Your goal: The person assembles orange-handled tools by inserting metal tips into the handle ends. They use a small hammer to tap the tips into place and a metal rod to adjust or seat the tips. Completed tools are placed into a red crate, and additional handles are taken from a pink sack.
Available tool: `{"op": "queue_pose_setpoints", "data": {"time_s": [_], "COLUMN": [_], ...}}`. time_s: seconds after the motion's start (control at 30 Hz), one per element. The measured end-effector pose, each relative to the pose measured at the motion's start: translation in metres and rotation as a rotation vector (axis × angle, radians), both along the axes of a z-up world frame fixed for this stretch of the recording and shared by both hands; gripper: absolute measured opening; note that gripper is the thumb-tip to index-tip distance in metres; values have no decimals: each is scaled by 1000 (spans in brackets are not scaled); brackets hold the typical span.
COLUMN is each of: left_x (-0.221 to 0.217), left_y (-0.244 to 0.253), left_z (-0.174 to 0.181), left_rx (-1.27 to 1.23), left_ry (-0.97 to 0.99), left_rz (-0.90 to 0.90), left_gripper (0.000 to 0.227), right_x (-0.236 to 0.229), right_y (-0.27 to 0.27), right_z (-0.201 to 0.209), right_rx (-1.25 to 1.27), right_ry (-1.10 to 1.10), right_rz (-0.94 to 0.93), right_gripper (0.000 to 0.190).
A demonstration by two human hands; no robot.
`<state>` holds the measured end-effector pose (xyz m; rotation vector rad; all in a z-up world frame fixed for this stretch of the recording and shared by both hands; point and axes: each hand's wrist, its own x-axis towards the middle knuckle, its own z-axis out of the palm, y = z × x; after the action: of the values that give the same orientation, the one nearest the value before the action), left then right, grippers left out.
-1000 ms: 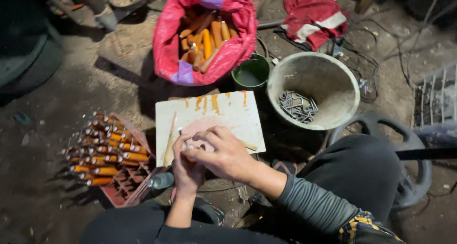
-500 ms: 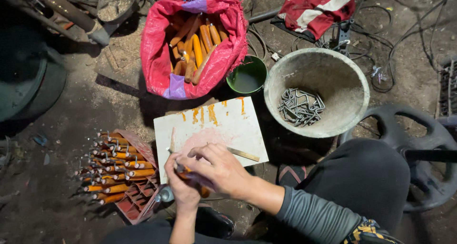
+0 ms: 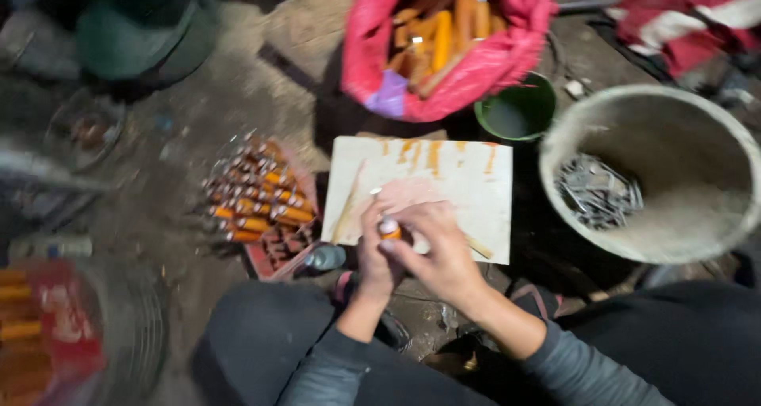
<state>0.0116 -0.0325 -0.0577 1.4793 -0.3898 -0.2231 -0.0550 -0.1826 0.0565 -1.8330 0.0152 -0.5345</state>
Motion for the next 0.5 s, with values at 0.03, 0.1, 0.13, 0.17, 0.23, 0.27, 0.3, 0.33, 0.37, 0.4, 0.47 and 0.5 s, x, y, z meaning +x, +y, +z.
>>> {"op": "queue_pose_setpoints", "data": {"time_s": [0.03,0.1,0.13,0.17,0.23,0.27,0.3,0.33,0.37,0.4,0.47,0.5], "left_x": [-5,-9,-10,-11,-13,-14,-15,-15,-16,-17,-16,-15], "left_y": [-2,-8,-10,-11,-9,-7,-6,-5,-3,-1,1,2], "left_z": [6,20,27,34,45,49,52,53,54,54,55,56], "left_rx": [85,178,188,199,233,252,271,291,310,291,251,276], "left_ry": [-115,-259,-288,-317,-372,-400,-400,-399,-398,-415,-449,-462], "left_rz": [13,21,18,16,14,12,21,28,35,28,19,18], "left_gripper": [49,51,52,52,50,49,48,46,45,45,47,46], "right_x": [-2,-6,-7,-9,-11,-12,-13,-13,-13,-14,-16,-16], "right_y": [1,2,4,6,11,13,14,16,17,18,21,23], "right_z": [1,7,10,13,18,21,22,23,22,22,21,20], "right_rx": [-33,-109,-96,-83,-70,-70,-71,-63,-56,-49,-45,-45], "right_ry": [-15,-45,-34,-23,-16,-17,-19,-12,-5,3,-2,-6], "right_rz": [-2,-33,-32,-31,-34,-36,-38,-32,-26,-21,-15,-10], "right_gripper": [33,32,31,30,27,26,25,25,24,23,24,24]}}
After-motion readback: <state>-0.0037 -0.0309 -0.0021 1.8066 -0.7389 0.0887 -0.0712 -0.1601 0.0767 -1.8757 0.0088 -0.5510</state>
